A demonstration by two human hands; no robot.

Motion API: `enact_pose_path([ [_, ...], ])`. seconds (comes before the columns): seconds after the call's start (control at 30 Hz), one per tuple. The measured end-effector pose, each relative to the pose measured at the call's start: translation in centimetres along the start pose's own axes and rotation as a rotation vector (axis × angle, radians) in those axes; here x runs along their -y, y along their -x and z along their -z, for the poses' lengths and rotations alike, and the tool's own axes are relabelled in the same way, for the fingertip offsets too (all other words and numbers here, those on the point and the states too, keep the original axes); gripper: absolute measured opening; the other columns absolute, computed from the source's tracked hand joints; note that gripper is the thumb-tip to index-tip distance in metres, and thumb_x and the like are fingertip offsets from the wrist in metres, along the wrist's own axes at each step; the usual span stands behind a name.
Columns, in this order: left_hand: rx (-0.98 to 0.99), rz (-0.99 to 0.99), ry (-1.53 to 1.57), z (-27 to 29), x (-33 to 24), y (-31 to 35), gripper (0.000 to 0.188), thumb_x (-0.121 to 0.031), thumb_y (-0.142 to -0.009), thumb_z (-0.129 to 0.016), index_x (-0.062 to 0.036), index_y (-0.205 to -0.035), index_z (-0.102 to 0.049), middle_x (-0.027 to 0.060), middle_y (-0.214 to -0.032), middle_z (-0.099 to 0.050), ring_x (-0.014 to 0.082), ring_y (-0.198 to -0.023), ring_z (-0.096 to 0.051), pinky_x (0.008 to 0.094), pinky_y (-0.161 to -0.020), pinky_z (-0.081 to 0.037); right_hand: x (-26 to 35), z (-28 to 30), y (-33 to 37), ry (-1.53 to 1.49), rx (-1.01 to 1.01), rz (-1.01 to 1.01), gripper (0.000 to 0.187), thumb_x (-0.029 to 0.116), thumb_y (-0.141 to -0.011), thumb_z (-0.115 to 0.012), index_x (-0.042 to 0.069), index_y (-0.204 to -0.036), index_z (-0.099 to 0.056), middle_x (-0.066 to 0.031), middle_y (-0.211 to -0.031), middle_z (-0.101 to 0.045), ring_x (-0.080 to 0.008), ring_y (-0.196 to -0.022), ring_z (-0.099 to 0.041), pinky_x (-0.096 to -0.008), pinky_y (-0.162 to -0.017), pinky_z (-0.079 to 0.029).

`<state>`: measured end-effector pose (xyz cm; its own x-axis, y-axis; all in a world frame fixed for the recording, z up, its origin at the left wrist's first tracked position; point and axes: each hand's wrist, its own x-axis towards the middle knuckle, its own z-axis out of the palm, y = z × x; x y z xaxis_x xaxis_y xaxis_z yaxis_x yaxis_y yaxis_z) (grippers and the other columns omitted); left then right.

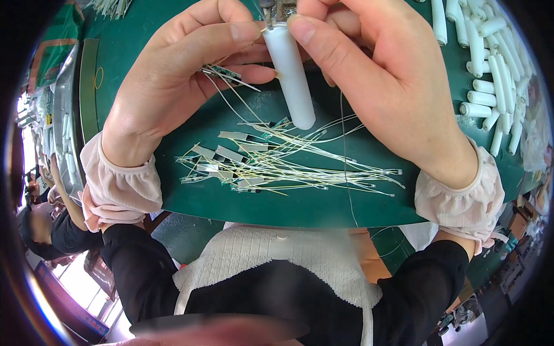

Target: Assemble electronic components by threading and connecting thin wires to plastic housings.

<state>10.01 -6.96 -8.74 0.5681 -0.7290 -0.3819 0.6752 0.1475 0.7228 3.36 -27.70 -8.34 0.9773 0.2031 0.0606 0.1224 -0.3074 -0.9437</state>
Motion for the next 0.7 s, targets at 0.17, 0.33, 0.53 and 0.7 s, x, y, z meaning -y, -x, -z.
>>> enact_pose_path([
  [0.17,0.009,-0.040,-0.075,0.5,0.2,0.5,0.011,-0.007,-0.094,-0.057,0.0010,-0.100,-0.053,0.0080,-0.098,-0.063,0.0117,-0.088,-0.063,0.0249,-0.084,-0.054,0.3,0.0,0.0,-0.090,-0.022,-0.095,0.014,0.006,-0.092,-0.059,0.001,-0.096,-0.047,0.0009,-0.073,-0.051,-0.0005,-0.060,-0.047,-0.0145,-0.051,-0.034],
  [0.33,-0.034,0.044,-0.133,0.5,0.1,0.7,0.011,-0.007,-0.094,-0.057,0.0007,-0.100,-0.053,0.0081,-0.098,-0.063,0.0109,-0.087,-0.063,0.0237,-0.083,-0.054,0.7,-0.6,0.2,-0.149,0.012,-0.249,0.017,0.002,-0.090,-0.060,0.002,-0.101,-0.047,0.0030,-0.072,-0.051,0.0011,-0.061,-0.046,-0.0134,-0.053,-0.032],
  [0.53,0.020,-0.052,-0.044,0.7,0.5,0.2,0.011,-0.008,-0.094,-0.057,0.0011,-0.100,-0.053,0.0089,-0.099,-0.064,0.0119,-0.088,-0.063,0.0246,-0.083,-0.054,0.4,-0.8,-0.1,-0.239,0.006,-0.229,0.022,0.002,-0.090,-0.061,0.001,-0.106,-0.047,0.0033,-0.072,-0.052,0.0015,-0.061,-0.045,-0.0132,-0.053,-0.032],
  [0.7,0.047,-0.070,-0.070,0.5,0.3,0.3,0.012,-0.009,-0.095,-0.057,0.0013,-0.099,-0.053,0.0097,-0.100,-0.064,0.0124,-0.088,-0.063,0.0249,-0.083,-0.054,0.4,-0.4,-0.1,-0.253,-0.026,-0.215,0.024,0.002,-0.089,-0.061,0.001,-0.108,-0.045,0.0028,-0.072,-0.052,0.0011,-0.061,-0.045,-0.0133,-0.054,-0.033],
])
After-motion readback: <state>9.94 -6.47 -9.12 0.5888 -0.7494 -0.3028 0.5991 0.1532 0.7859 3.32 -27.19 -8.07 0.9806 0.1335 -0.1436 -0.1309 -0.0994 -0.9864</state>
